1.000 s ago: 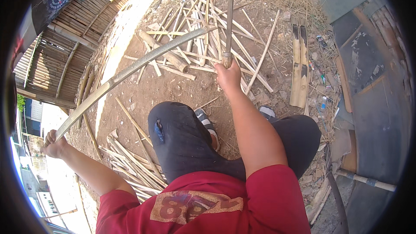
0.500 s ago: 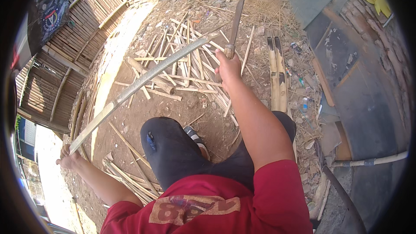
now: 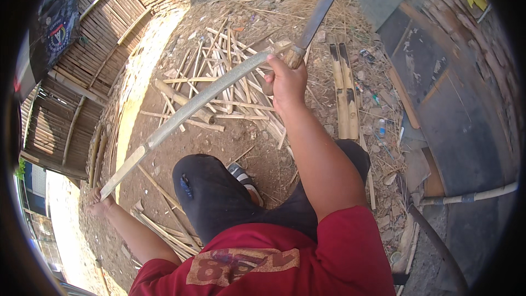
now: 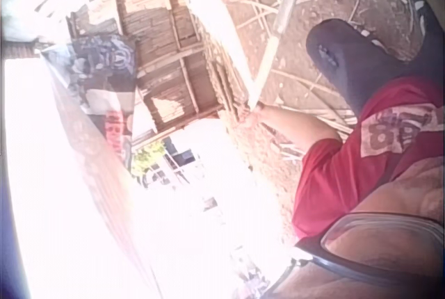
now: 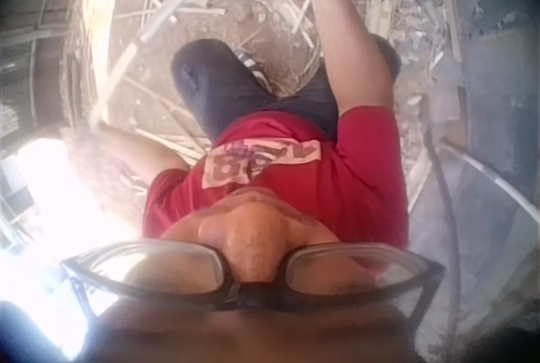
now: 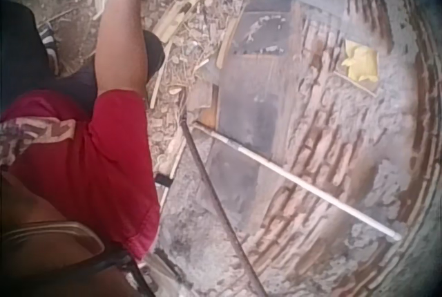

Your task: The person shaves a bamboo strip with a machete while kneeling on a dirt ground covered in wood debris.

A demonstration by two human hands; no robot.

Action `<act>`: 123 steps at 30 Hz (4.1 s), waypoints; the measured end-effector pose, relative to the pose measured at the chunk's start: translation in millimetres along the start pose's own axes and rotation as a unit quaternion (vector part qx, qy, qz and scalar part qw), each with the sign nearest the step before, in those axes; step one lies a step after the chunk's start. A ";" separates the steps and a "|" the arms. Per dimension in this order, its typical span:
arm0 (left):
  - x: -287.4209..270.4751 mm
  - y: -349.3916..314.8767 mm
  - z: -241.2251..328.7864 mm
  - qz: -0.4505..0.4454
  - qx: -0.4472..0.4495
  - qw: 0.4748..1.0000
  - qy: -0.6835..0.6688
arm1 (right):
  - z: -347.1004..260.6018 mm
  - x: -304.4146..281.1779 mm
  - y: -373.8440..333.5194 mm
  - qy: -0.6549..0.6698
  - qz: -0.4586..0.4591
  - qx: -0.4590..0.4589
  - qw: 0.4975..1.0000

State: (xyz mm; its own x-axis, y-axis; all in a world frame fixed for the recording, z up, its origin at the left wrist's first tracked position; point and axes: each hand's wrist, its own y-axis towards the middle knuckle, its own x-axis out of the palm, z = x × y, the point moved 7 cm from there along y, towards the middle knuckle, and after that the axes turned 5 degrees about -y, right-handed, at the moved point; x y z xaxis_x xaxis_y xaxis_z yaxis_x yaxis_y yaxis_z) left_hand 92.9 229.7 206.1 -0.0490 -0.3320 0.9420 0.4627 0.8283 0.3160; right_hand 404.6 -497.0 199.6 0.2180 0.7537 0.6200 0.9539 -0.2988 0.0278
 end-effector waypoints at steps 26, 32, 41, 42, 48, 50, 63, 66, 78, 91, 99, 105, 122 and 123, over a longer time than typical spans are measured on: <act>145.7 -18.9 -14.1 -0.132 -0.054 0.990 -0.011 | 47.3 -34.3 12.5 -0.058 -0.034 0.153 0.986; 180.2 -37.1 -77.2 -0.100 0.017 0.985 0.138 | 104.2 -80.1 16.2 -0.207 0.058 0.266 0.940; 192.2 -135.2 -284.2 -0.027 0.032 0.948 0.316 | 3.3 -66.6 57.5 -0.378 -0.073 0.181 0.905; 195.7 -144.5 -306.4 -0.031 0.020 0.946 0.321 | -15.9 -76.5 61.2 -0.419 -0.076 0.147 0.893; 202.9 -199.6 -416.8 -0.068 -0.066 0.952 0.293 | -32.1 -188.6 36.7 -0.527 -0.033 0.181 0.830; 204.1 -219.6 -449.8 -0.076 -0.083 0.943 0.313 | -24.7 -244.0 24.6 -0.567 -0.009 0.134 0.813; 242.1 -274.8 -554.7 -0.165 -0.115 0.931 0.306 | 36.5 -422.2 -55.0 -0.640 0.048 0.222 0.734; 250.8 -286.6 -564.1 -0.142 -0.102 0.937 0.301 | 53.3 -441.7 -47.9 -0.659 0.017 0.257 0.707; 255.0 -304.5 -577.5 -0.162 -0.136 0.930 0.300 | 58.3 -541.0 -53.7 -0.727 0.082 0.281 0.621; 267.4 -322.4 -624.8 -0.100 -0.040 0.917 0.383 | 19.5 -467.5 -45.2 -0.631 0.119 0.187 0.743; 254.5 -279.3 -621.8 -0.118 -0.021 0.906 0.405 | 88.0 -410.6 2.2 -0.631 0.144 0.004 0.762; 257.1 -298.4 -632.9 -0.120 -0.007 0.895 0.429 | 185.4 -472.4 -4.1 -0.703 0.108 0.198 0.674; 256.3 -284.7 -642.8 -0.146 -0.027 0.843 0.517 | 171.4 -457.5 34.8 -0.675 0.075 0.210 0.704; 259.0 -290.7 -640.8 -0.154 -0.011 0.840 0.521 | 160.9 -448.8 33.4 -0.669 0.079 0.204 0.710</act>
State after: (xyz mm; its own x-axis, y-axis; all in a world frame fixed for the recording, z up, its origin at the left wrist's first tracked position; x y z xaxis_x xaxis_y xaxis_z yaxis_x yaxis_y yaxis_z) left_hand 513.0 -386.4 285.8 0.6256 -0.7534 0.2026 0.5867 0.6255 0.5144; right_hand 371.8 -751.0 -203.9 0.0691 0.6926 -0.7180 0.8160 -0.4533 -0.3588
